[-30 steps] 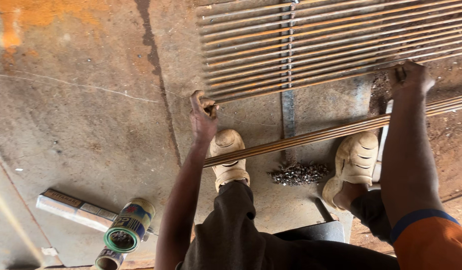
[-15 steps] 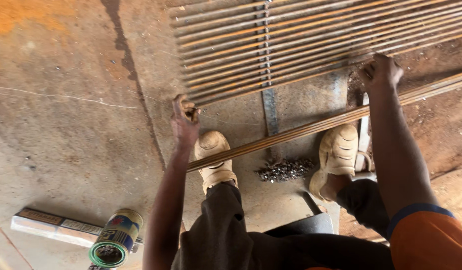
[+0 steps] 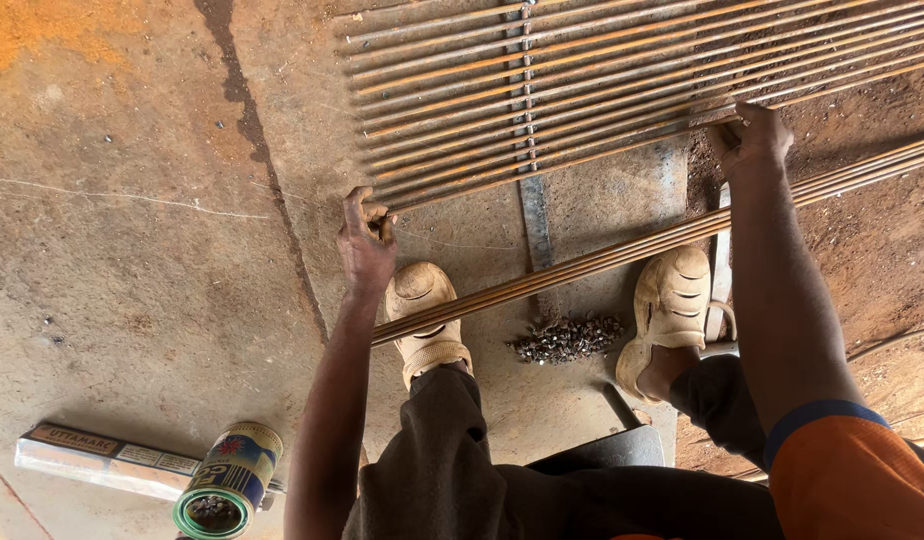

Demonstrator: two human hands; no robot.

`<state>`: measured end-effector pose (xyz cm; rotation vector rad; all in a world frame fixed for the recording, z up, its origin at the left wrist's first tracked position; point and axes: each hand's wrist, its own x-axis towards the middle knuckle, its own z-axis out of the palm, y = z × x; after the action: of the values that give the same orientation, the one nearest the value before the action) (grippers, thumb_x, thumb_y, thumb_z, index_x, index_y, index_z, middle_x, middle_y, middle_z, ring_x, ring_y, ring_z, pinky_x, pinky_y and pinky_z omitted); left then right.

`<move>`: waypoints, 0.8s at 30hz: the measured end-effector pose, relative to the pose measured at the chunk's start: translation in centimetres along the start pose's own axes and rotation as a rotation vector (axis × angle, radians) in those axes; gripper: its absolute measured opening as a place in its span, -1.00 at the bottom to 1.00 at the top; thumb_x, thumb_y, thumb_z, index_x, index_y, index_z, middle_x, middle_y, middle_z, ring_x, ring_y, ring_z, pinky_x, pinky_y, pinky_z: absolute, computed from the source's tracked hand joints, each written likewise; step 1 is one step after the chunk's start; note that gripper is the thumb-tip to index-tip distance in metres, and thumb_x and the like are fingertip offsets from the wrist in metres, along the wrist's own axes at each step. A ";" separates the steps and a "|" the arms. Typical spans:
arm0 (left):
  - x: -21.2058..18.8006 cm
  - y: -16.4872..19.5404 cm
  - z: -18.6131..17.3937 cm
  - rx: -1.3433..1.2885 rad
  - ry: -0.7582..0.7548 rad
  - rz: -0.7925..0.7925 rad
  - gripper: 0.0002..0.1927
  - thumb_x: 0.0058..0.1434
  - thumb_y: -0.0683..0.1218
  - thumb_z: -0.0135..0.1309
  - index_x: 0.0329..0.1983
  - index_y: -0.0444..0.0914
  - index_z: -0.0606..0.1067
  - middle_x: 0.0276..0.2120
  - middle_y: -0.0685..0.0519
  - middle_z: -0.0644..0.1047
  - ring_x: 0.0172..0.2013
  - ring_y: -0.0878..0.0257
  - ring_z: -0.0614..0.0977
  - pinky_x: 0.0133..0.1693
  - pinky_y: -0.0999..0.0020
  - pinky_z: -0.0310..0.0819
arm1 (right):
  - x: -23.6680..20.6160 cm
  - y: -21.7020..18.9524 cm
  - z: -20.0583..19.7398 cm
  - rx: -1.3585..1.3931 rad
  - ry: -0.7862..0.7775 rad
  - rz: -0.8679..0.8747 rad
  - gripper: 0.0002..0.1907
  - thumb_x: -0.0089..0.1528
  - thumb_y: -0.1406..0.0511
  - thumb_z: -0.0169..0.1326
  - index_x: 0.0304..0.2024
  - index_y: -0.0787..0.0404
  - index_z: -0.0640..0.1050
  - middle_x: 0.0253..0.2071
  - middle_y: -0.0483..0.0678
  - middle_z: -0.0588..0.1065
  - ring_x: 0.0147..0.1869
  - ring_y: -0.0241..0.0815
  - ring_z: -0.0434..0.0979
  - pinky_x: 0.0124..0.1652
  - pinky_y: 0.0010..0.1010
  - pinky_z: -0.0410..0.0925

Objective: The person repeatedly picks up bundles of thin metal rods and places them in parallel on a concrete floor. The rods are aligned and stacked in a growing pile throughout the clip.

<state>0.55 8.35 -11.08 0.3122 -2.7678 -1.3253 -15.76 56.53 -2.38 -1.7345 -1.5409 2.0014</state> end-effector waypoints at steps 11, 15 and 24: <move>-0.2 0.4 -0.7 -0.006 -0.043 -0.083 -0.25 0.24 -0.31 0.24 0.42 -0.10 0.20 -0.10 -0.05 0.62 -0.15 0.19 0.70 -0.16 0.22 0.71 | -0.2 1.8 -1.3 -0.318 -0.021 -0.355 -0.57 0.20 0.44 0.27 0.08 0.38 0.43 -0.14 0.11 0.46 -0.27 -0.18 0.53 -0.29 -0.38 0.69; -1.6 -0.8 -1.8 0.049 -0.085 -0.234 -0.25 0.26 -0.28 0.24 0.42 -0.06 0.16 -0.11 -0.04 0.60 -0.16 0.18 0.69 -0.20 0.26 0.76 | -2.0 5.8 -5.9 -1.030 -0.236 -1.247 -0.68 0.40 0.47 0.05 0.21 0.36 0.39 -0.08 0.08 0.54 -0.35 -0.17 0.48 -0.44 -0.47 0.41; -5.7 -2.7 -5.7 0.031 0.127 -0.019 -0.22 0.28 -0.31 0.25 0.42 -0.12 0.09 -0.11 -0.10 0.58 -0.17 0.09 0.68 -0.10 0.14 0.70 | -15.0 21.1 -14.1 -1.834 -1.598 -1.113 -0.76 0.37 0.32 -0.02 0.08 0.22 0.47 -0.24 0.03 0.53 -0.41 -0.19 0.58 -0.65 -0.38 0.47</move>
<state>7.36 3.51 -9.34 0.4103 -2.6892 -1.2220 11.49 45.53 -4.63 1.8367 -3.4604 0.5549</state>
